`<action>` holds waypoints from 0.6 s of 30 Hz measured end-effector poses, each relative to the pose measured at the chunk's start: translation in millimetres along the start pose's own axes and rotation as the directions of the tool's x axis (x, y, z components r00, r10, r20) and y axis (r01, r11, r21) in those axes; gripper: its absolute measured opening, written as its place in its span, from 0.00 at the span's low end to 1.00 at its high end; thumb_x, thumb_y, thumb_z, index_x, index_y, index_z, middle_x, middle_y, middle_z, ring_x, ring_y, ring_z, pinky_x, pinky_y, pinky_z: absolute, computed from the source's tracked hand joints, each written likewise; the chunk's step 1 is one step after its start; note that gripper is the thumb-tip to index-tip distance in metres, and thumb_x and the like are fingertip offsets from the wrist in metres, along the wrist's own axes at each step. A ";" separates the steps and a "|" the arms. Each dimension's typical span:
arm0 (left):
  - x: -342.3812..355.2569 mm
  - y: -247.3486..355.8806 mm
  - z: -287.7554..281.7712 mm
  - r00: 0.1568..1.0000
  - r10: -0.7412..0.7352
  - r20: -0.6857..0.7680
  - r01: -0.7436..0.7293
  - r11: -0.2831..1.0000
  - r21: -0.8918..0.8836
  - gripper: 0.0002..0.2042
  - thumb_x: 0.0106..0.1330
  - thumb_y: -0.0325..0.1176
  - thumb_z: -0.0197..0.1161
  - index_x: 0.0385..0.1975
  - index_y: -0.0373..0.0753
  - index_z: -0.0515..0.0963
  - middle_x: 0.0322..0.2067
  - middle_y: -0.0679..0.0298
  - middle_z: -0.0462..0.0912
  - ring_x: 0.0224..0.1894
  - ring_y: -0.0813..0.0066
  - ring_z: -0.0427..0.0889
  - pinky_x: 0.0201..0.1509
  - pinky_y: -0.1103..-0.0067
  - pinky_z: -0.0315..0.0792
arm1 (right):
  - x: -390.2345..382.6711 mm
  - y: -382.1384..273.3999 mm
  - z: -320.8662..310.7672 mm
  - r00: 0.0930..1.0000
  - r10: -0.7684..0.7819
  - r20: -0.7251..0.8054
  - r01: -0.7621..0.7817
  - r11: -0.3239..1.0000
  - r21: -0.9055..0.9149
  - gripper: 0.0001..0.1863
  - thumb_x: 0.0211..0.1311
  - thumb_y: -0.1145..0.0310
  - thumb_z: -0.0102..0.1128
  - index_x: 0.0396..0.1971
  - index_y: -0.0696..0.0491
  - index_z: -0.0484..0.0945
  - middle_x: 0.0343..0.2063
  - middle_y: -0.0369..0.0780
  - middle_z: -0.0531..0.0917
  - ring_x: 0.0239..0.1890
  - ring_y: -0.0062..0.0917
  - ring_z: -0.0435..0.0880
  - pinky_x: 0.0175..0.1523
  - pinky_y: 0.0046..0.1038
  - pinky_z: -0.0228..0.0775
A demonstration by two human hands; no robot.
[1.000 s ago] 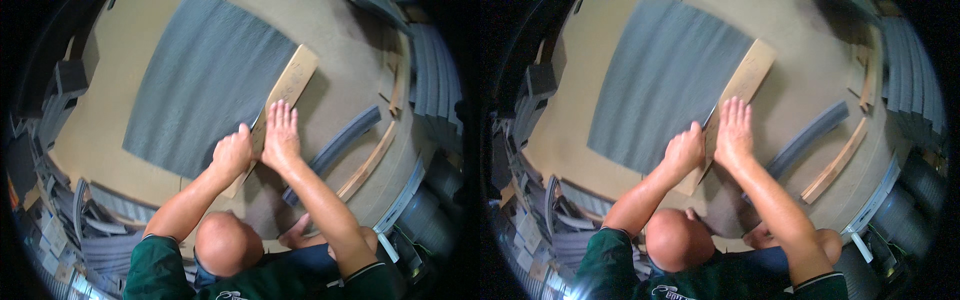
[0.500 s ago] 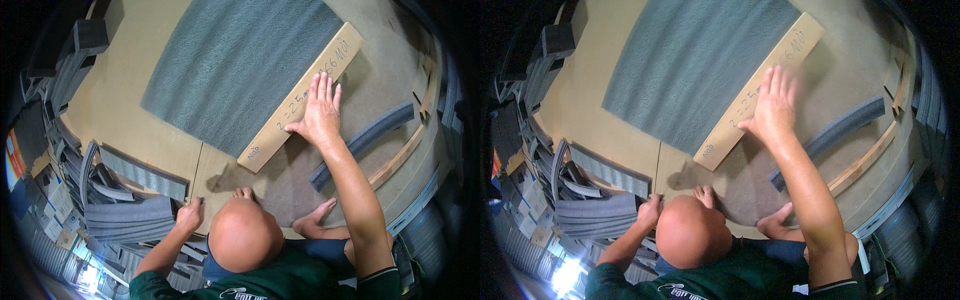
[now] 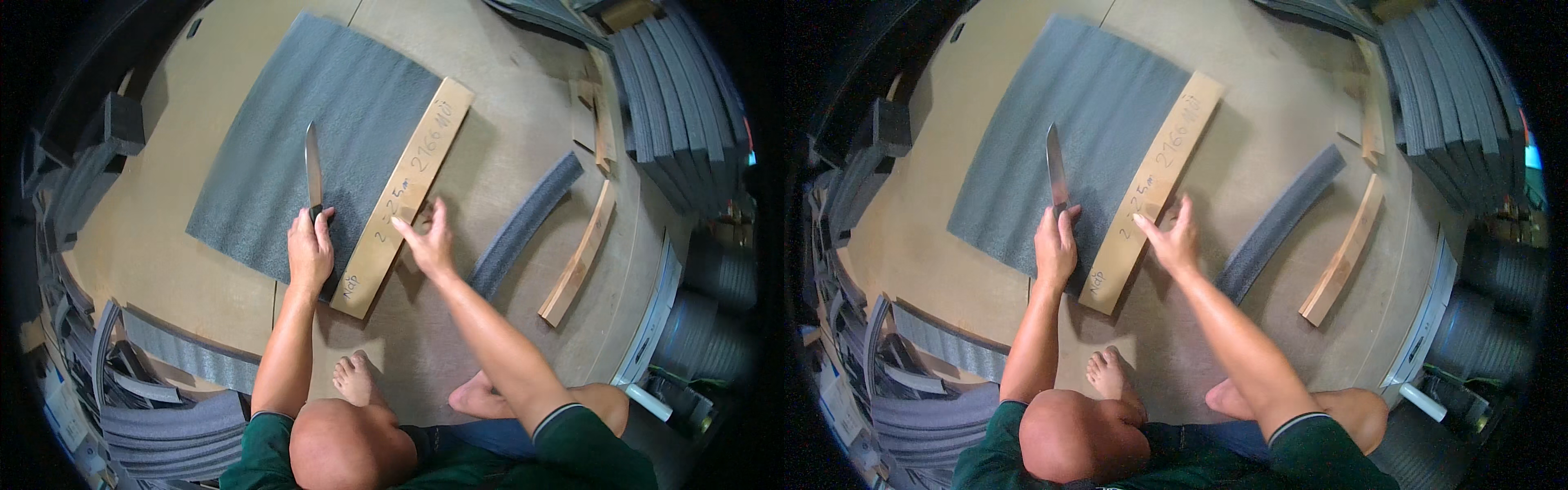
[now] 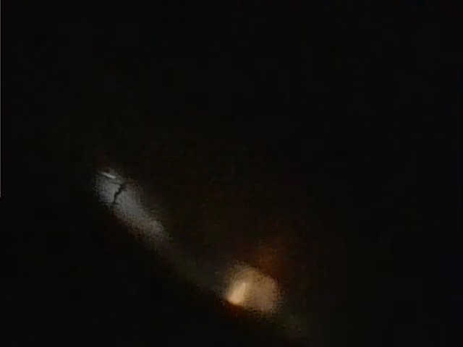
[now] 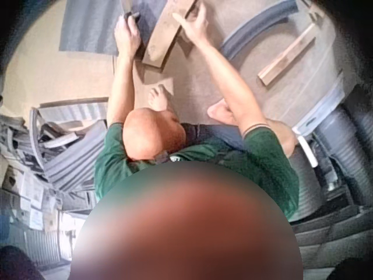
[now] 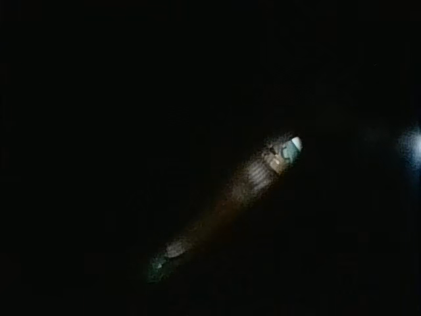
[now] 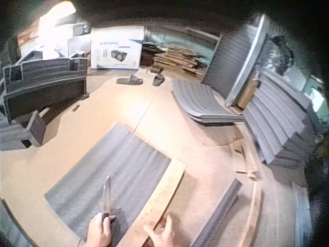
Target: The person uses a knife to cut a grey flexible sheet along a wooden template. They repeatedly position the template, cut along its edge, and remove the cut pieces, stacking them on the floor.
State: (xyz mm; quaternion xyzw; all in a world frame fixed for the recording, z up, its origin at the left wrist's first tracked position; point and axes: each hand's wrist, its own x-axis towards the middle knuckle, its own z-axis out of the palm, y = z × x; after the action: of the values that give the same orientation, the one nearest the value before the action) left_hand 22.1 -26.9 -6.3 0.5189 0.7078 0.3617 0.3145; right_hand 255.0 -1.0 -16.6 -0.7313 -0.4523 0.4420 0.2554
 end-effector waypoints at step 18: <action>-13.1 -24.3 21.6 0.974 0.228 0.008 -0.225 0.954 0.198 0.14 0.82 0.34 0.52 0.52 0.33 0.82 0.44 0.43 0.84 0.49 0.41 0.80 0.55 0.54 0.72 | 18.2 54.8 -134.2 0.931 -0.125 -0.342 0.319 0.734 0.599 0.21 0.69 0.63 0.72 0.53 0.55 0.73 0.44 0.41 0.86 0.46 0.29 0.84 0.53 0.36 0.80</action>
State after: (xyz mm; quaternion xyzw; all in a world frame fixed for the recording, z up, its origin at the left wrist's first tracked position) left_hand 30.9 -40.4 -37.4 0.6226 0.6783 0.3272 0.2125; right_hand 400.3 -6.6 -2.3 -0.5931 -0.3166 0.4286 0.6036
